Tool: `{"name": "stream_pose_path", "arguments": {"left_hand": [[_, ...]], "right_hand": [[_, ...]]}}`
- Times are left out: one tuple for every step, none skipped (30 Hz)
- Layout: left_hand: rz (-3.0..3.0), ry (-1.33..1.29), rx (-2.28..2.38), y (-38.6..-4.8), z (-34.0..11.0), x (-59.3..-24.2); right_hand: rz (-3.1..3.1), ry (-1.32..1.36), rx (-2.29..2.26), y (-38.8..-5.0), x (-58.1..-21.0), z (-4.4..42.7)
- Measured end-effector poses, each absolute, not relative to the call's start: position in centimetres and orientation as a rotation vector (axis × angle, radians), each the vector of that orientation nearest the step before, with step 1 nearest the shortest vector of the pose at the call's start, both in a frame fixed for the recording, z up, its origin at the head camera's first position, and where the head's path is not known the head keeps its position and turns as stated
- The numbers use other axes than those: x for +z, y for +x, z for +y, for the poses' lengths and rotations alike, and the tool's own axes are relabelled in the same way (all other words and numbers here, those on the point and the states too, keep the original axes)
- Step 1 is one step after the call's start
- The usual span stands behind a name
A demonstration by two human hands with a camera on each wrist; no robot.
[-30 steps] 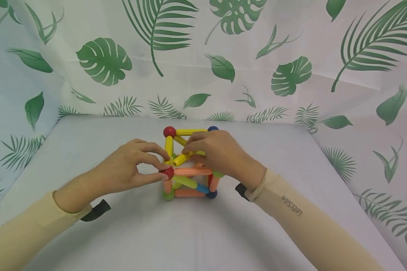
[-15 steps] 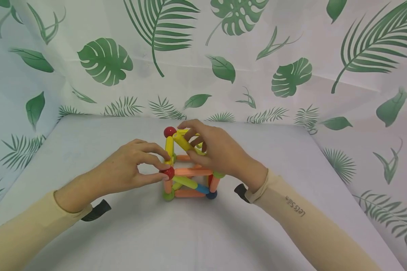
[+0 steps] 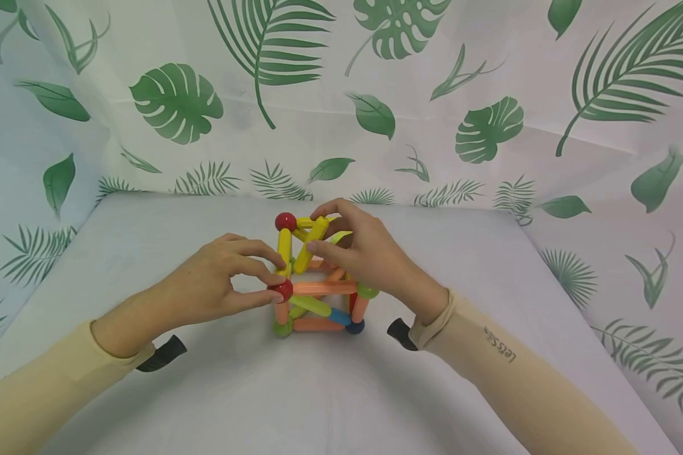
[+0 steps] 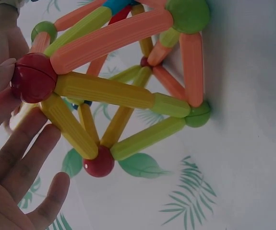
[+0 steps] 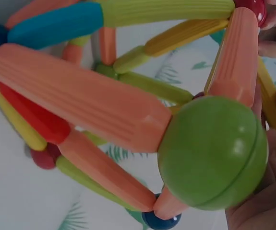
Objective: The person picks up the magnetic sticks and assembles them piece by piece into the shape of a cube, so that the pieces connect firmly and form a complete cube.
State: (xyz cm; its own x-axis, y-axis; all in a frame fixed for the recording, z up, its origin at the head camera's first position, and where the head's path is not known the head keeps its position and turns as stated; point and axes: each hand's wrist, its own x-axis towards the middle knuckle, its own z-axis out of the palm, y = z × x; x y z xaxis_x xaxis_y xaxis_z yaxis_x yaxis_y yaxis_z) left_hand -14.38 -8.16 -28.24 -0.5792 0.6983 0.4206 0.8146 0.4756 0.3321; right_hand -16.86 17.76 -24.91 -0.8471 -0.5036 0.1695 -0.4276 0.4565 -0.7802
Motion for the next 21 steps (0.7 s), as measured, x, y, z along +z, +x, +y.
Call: {"name": "stream_pose_path", "arguments": {"left_hand": [[-2.495,-1.303,-0.746,-14.38,-8.16,-28.25],[-2.495,-1.303,-0.745,-14.37,-8.15,-28.24],[-2.495,-1.302,-0.744,-14.36,-8.15,-28.22],[-2.496,-1.301,-0.742,-14.34,-8.14,-28.22],[-2.497,-1.3,-0.739,-14.32,-8.14,-28.2],[-2.499,-1.298,-0.739,-14.32,-8.13,-28.2],[-2.5,-1.297,-0.74,-14.31,-8.14,-28.2],[-2.503,-1.294,-0.739,-14.29,-8.13,-28.19],[-2.506,-1.293,-0.74,-14.26,-8.13,-28.18],[-2.508,-1.291,-0.742,-14.25,-8.13,-28.15],[-2.509,-1.29,-0.745,-14.25,-8.13,-28.14],[-2.508,-1.291,-0.748,-14.26,-8.13,-28.15],[-2.506,-1.293,-0.748,-14.27,-8.13,-28.15],[-2.504,-1.294,-0.749,-14.29,-8.13,-28.18],[-2.498,-1.297,-0.751,-14.33,-8.13,-28.2],[-2.492,-1.3,-0.753,-14.35,-8.14,-28.22],[-2.486,-1.304,-0.755,-14.36,-8.17,-28.25],[-2.48,-1.307,-0.756,-14.36,-8.17,-28.25],[-2.476,-1.309,-0.757,-14.37,-8.17,-28.26],[-2.473,-1.31,-0.757,-14.36,-8.18,-28.25],[-2.473,-1.31,-0.757,-14.34,-8.18,-28.23]], "right_hand": [[2.588,-0.803,-1.371,-16.86,-24.97,17.76],[2.569,-0.771,-1.383,-16.87,-25.03,17.76],[2.55,-0.739,-1.392,-16.9,-25.1,17.78],[2.525,-0.708,-1.408,-16.92,-25.15,17.78],[2.497,-0.675,-1.42,-16.95,-25.21,17.8],[2.471,-0.64,-1.43,-16.97,-25.27,17.82],[2.45,-0.611,-1.435,-16.99,-25.3,17.82],[2.433,-0.585,-1.439,-17.0,-25.33,17.82],[2.416,-0.564,-1.443,-16.99,-25.34,17.81],[2.404,-0.548,-1.445,-16.98,-25.34,17.8],[2.405,-0.541,-1.438,-16.97,-25.33,17.78],[2.418,-0.545,-1.425,-16.95,-25.3,17.75],[2.431,-0.554,-1.412,-16.92,-25.25,17.72],[2.46,-0.567,-1.385,-16.89,-25.19,17.72],[2.487,-0.583,-1.358,-16.87,-25.12,17.71],[2.513,-0.596,-1.328,-16.86,-25.07,17.72],[2.542,-0.612,-1.289,-16.84,-24.97,17.73],[2.56,-0.624,-1.254,-16.86,-24.91,17.78],[2.571,-0.633,-1.222,-16.88,-24.84,17.84],[2.581,-0.644,-1.186,-16.92,-24.78,17.91],[2.573,-0.656,-1.159,-16.98,-24.73,18.01]]}}
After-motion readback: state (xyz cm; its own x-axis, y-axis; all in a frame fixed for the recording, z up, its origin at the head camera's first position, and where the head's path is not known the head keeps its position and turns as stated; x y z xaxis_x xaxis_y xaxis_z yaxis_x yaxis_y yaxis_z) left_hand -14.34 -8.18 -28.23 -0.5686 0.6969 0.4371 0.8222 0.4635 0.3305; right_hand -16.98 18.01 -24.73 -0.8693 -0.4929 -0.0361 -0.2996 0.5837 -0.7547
